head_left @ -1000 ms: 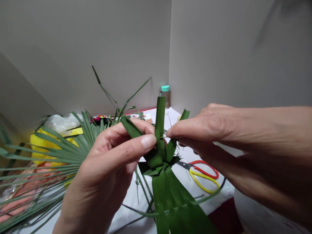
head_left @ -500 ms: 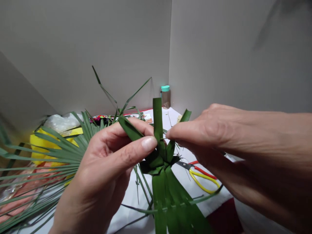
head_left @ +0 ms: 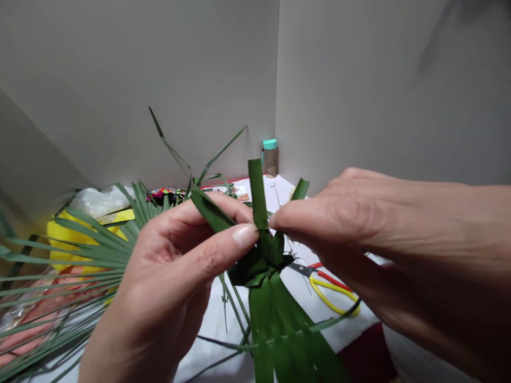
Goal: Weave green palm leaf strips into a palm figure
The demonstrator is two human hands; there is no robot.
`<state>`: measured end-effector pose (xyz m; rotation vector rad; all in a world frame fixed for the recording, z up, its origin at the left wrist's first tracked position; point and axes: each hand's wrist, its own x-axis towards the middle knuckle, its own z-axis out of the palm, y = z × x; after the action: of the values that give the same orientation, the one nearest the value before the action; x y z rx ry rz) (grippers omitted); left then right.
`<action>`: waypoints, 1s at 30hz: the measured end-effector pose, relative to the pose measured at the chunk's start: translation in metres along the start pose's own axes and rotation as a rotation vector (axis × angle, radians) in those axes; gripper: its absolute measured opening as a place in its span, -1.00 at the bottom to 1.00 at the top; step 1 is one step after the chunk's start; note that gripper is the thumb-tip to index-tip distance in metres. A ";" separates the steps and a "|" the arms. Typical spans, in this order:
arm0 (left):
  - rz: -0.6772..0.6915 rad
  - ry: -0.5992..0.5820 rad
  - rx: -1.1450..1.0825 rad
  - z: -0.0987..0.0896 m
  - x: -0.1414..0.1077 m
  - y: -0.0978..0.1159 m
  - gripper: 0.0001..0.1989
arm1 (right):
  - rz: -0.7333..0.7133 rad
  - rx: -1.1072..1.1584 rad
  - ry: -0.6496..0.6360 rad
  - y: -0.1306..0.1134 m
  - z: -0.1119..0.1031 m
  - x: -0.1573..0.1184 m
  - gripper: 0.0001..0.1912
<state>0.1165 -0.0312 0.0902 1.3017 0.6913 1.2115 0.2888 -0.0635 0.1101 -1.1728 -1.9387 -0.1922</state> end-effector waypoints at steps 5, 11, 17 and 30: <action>0.003 -0.005 -0.012 0.001 0.001 -0.002 -0.89 | -0.107 0.004 0.068 -0.019 -0.022 0.007 -0.69; 0.014 0.060 -0.031 0.006 0.001 0.000 -0.89 | -0.044 0.323 -0.003 0.007 -0.010 -0.004 -0.57; 0.019 0.108 -0.044 0.011 0.002 0.001 -0.89 | 0.012 0.371 0.020 0.026 0.000 -0.012 -0.61; 0.046 0.071 -0.087 0.010 0.005 -0.002 -0.86 | 0.007 0.224 0.084 0.026 0.000 -0.012 -0.75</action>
<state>0.1274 -0.0299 0.0914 1.2129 0.6552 1.3159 0.3118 -0.0568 0.0943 -1.0075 -1.8301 -0.0185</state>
